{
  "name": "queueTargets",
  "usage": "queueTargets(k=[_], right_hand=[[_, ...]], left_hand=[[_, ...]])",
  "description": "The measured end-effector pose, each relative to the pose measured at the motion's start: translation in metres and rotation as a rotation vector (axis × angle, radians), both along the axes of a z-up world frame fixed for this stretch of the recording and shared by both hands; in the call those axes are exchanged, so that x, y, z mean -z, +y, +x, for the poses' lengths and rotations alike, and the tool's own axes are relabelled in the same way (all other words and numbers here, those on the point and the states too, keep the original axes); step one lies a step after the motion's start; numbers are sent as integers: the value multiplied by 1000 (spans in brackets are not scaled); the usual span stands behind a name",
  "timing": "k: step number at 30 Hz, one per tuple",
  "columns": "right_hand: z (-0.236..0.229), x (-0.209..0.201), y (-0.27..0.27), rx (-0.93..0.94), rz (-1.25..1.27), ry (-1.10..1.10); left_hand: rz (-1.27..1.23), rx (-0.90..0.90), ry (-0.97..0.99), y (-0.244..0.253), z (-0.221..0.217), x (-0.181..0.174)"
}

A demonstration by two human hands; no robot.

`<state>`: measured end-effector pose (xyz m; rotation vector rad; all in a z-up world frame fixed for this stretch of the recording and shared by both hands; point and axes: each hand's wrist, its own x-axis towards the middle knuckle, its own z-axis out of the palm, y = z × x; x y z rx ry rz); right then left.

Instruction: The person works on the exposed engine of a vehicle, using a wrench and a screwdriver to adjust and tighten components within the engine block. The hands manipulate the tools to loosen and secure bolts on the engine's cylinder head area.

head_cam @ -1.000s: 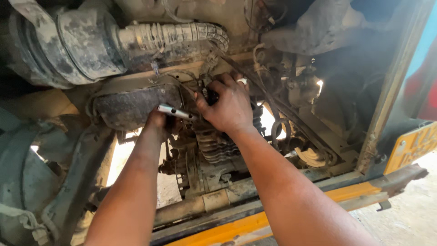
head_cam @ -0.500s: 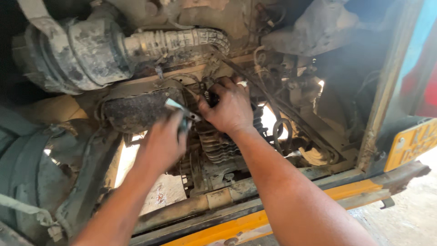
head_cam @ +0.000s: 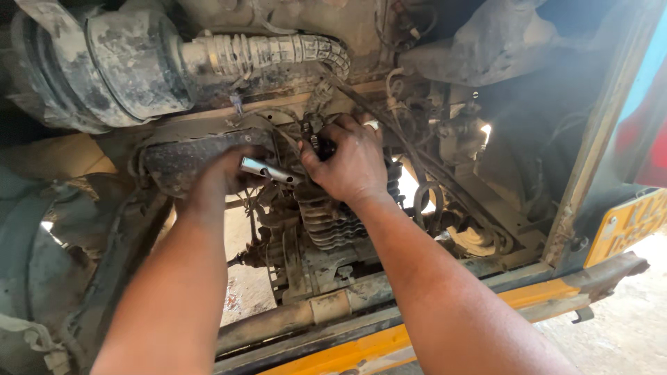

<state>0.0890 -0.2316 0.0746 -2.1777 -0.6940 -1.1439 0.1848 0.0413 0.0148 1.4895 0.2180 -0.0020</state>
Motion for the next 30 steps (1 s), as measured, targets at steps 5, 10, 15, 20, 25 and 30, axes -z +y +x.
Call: queueTargets(k=[5,10,15,20,25,30], right_hand=[[1,3,0,22,3,-25],[-1,2,1,13,10,9],[-2,2,1,12,3,33],[-2,1,1,35,-9,-25],[-4,0,0,27,-10,-4],[-4,0,1,35,-11,-3]], left_hand=[[-422,-219,-196,-8,-15,48],[75,-354,-339,-33,-66,30],[723,-196,-485,-36,-75,33],[890,-223,-578,-31,-86,24],[1065,-284,-367,-40,-75,21],[1172,-281,-252,-25,-35,50]])
